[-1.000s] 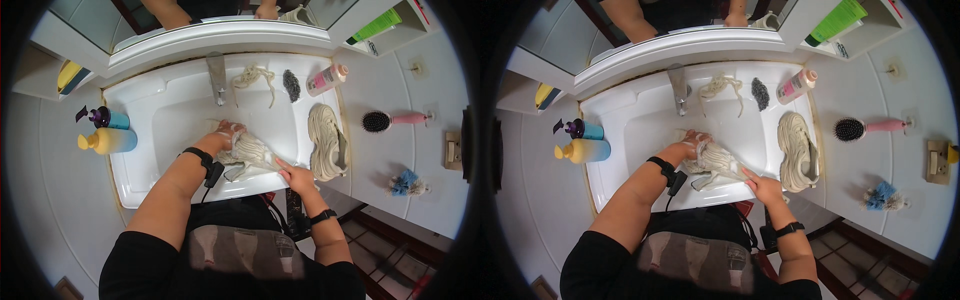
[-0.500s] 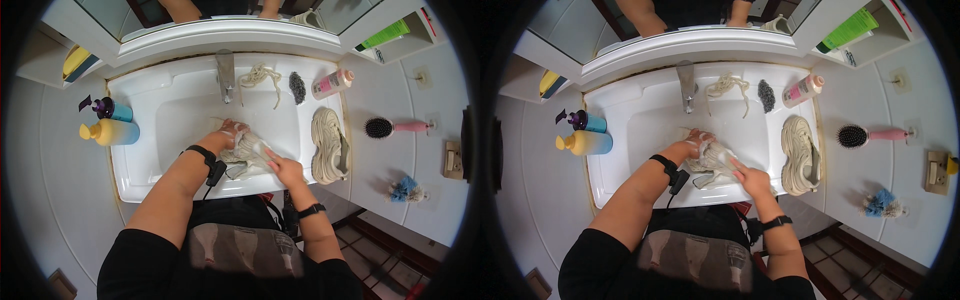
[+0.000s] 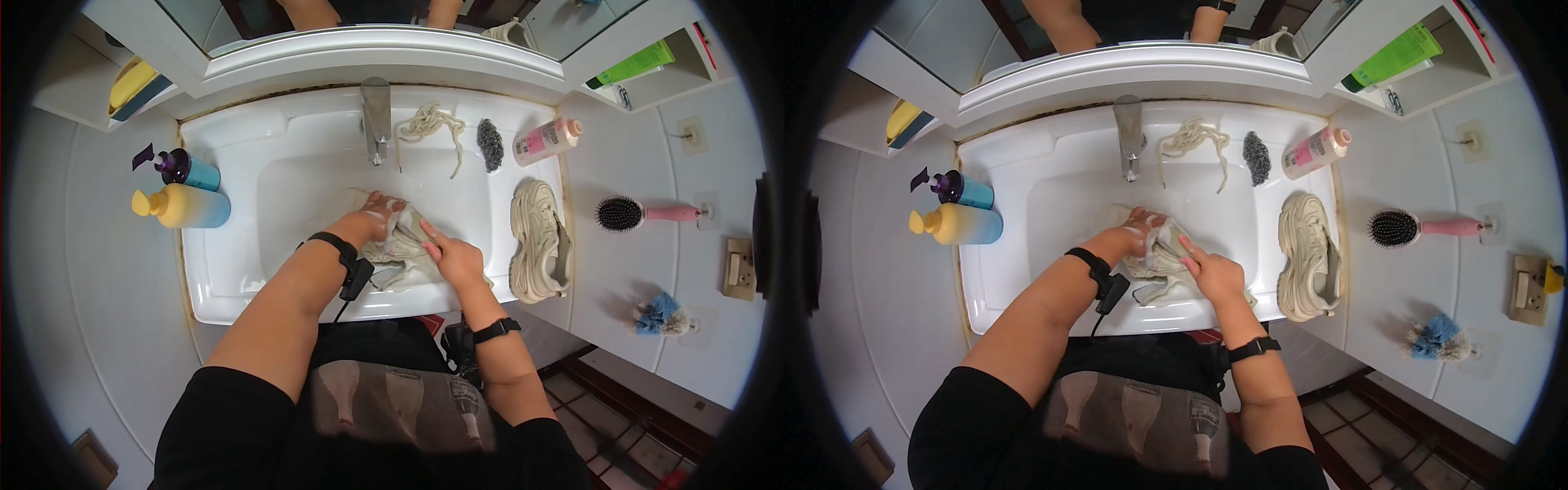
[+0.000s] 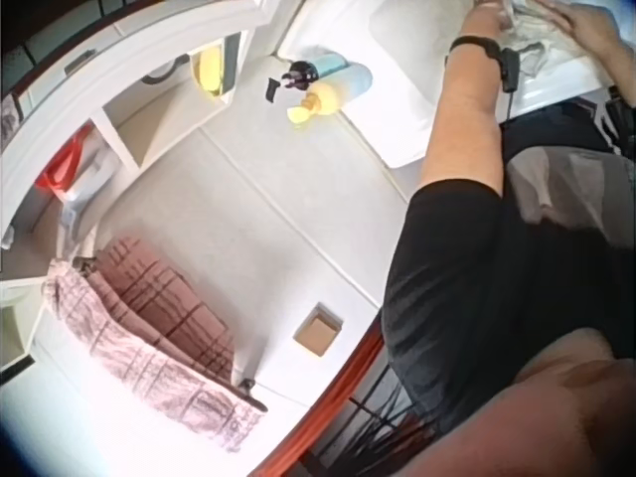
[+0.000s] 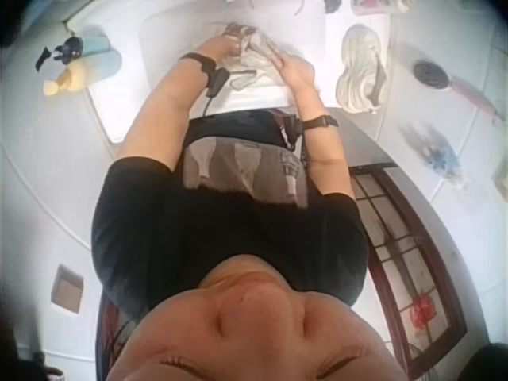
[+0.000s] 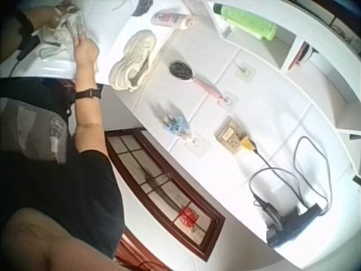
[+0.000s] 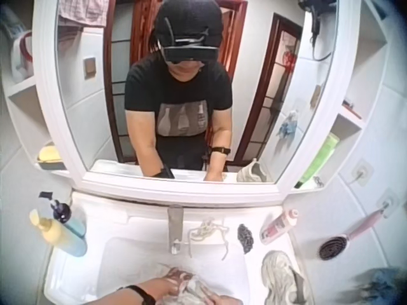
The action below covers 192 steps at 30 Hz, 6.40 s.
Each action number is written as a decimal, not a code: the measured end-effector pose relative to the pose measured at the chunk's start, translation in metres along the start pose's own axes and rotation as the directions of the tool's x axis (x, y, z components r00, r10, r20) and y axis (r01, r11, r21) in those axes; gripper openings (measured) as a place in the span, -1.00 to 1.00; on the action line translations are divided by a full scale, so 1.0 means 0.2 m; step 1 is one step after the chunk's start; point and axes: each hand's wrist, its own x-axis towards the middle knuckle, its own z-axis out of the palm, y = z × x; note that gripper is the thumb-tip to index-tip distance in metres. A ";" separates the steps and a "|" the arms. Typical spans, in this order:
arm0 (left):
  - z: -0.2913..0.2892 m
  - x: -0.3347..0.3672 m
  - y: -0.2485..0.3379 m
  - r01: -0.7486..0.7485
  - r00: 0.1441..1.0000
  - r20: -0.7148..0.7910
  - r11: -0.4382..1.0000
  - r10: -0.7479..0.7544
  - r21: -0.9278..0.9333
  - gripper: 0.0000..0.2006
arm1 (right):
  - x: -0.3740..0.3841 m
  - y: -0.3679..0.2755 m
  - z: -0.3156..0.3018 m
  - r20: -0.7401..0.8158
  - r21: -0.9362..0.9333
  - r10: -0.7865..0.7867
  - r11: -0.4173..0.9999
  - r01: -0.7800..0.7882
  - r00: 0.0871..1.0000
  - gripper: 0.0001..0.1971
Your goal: Scrubbing a white sneaker in a bathroom sink using a brush and soapy water.
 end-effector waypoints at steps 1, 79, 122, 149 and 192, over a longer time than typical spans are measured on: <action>-0.01 -0.01 0.01 -0.001 1.000 0.001 1.000 0.001 0.001 0.08 | 0.00 0.01 -0.01 0.015 -0.012 0.004 1.000 -0.004 1.000 -0.56; 0.18 -0.33 -0.37 0.363 0.925 0.011 0.874 -0.381 -0.322 -0.09 | 0.26 -0.40 0.11 0.333 -0.128 -0.055 0.986 0.103 0.941 -0.60; 0.50 -0.24 0.03 0.044 0.886 0.265 -0.500 -0.380 -0.865 -0.69 | 0.16 -0.17 -0.15 0.319 -0.221 0.046 0.975 0.027 0.947 -0.58; 0.48 -0.23 -0.02 0.064 0.858 0.271 -0.433 -0.437 -0.899 -0.67 | 0.03 -0.12 -0.13 0.315 -0.229 0.152 0.970 -0.081 0.937 -0.57; 0.15 -0.21 -0.01 -0.081 0.965 -0.223 0.969 0.134 0.233 -0.76 | 0.24 0.02 0.29 0.025 0.465 0.059 0.883 -0.064 0.998 -0.61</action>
